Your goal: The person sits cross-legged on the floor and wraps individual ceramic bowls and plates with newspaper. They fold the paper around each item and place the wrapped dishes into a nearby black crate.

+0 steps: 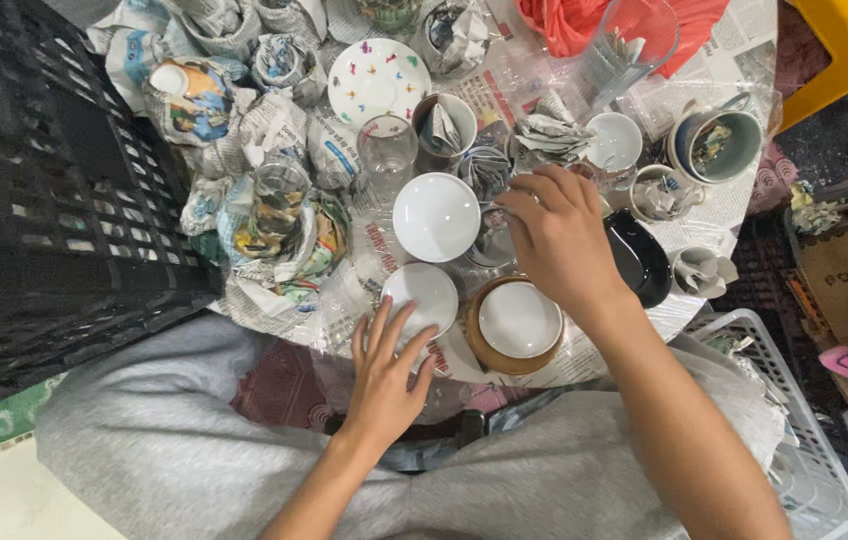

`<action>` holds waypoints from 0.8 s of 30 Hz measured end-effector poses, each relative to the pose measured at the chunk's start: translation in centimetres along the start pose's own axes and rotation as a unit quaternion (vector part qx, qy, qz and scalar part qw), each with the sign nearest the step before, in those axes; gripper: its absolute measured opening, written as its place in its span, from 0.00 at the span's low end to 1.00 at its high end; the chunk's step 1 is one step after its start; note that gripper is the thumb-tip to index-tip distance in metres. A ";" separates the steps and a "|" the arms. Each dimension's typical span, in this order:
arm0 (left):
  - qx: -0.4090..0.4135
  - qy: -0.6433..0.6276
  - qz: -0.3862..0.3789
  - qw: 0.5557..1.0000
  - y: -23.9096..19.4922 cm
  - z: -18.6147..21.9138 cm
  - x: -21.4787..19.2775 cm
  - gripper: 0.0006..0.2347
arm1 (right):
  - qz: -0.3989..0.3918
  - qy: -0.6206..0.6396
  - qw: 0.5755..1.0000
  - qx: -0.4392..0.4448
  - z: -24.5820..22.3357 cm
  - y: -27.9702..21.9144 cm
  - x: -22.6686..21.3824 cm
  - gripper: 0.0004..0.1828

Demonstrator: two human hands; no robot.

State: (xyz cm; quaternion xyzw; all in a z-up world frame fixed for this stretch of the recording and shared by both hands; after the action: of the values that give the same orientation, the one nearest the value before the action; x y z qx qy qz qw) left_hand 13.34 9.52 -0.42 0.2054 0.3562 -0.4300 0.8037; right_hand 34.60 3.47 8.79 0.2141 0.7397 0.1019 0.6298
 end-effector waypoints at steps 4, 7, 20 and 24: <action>0.007 -0.027 0.008 1.000 -0.5 -0.4 -1.0 0.16 | -0.010 -0.030 0.999 -0.017 0.6 1.4 2.1 0.16; -0.005 -0.066 0.029 0.997 -1.3 -1.1 -2.3 0.15 | -0.022 -0.039 0.999 0.009 2.6 2.6 3.5 0.17; -0.035 -0.164 0.084 0.982 -3.7 -4.1 -5.0 0.12 | 0.093 0.064 0.988 0.106 4.4 3.4 0.8 0.16; -0.022 -0.187 0.104 0.977 -3.6 -3.6 -5.7 0.12 | 0.167 0.228 0.935 0.215 4.0 0.3 -1.5 0.23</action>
State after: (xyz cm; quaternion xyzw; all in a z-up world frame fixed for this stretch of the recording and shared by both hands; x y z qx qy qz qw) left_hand 6.71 12.94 1.41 0.1397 0.1854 -0.3668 0.9009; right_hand 38.72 2.62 9.56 0.4357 0.8212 0.0900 0.3573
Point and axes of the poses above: each hand's wrist, its own y-axis towards the middle knuckle, its own x-axis out of the palm, z = x × y, the point moved 9 cm from there along y, towards the middle knuckle, and after that the axes turned 14 degrees about -x, right-handed, at the moved point
